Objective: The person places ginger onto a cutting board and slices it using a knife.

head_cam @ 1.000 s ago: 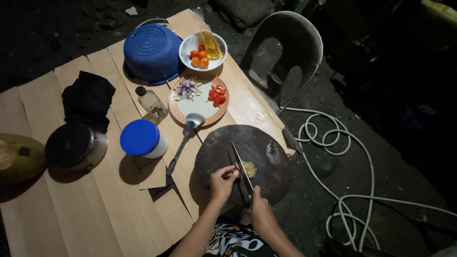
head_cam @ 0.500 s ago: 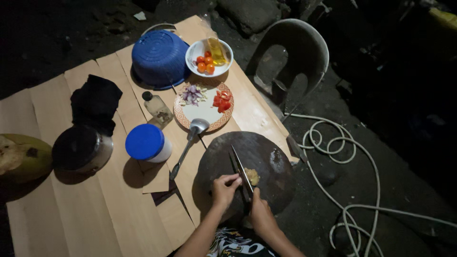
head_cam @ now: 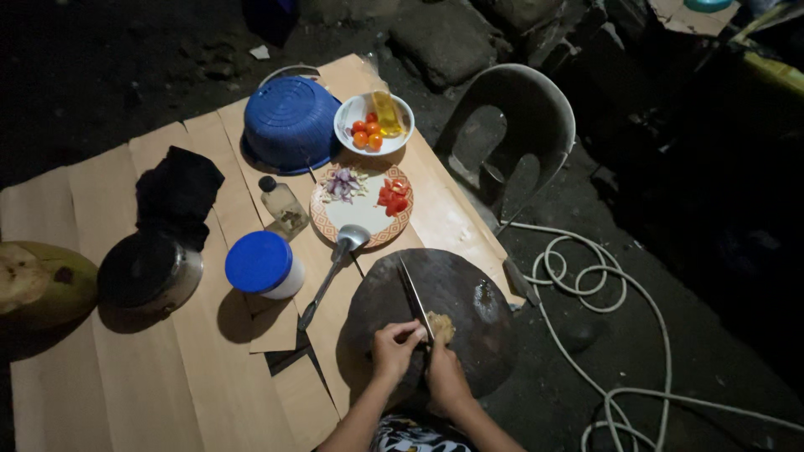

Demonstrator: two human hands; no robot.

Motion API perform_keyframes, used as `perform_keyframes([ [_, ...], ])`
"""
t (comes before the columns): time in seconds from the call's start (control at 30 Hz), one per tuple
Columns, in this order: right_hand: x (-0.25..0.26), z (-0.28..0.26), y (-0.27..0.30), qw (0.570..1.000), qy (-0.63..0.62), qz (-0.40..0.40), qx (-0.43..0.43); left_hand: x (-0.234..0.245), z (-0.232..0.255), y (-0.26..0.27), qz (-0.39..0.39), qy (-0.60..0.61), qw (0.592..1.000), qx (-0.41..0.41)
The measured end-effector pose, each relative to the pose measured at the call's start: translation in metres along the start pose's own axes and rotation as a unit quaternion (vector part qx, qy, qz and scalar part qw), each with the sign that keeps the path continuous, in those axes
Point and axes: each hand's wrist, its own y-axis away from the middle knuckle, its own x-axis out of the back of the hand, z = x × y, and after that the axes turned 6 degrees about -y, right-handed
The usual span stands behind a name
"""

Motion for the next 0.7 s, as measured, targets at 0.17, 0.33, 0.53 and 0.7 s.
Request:
perform_keyframes([
  [0.17, 0.011, -0.005, 0.019, 0.998, -0.021, -0.020, -0.055, 0.007, 0.016, 0.002, -0.025, -0.002, 0.999, 0.022],
  [0.33, 0.023, -0.008, 0.030, 0.992, 0.038, -0.029, -0.117, 0.009, 0.022, 0.003, -0.028, -0.003, 0.999, 0.028],
  [0.53, 0.031, -0.017, 0.036, 0.992, -0.019, -0.017, -0.124, 0.006, 0.007, -0.001, -0.028, -0.015, 0.999, -0.002],
  [0.7, 0.041, -0.031, 0.046, 0.993, -0.009, -0.014, -0.119, 0.001, -0.004, -0.002, -0.029, 0.027, 0.999, 0.000],
])
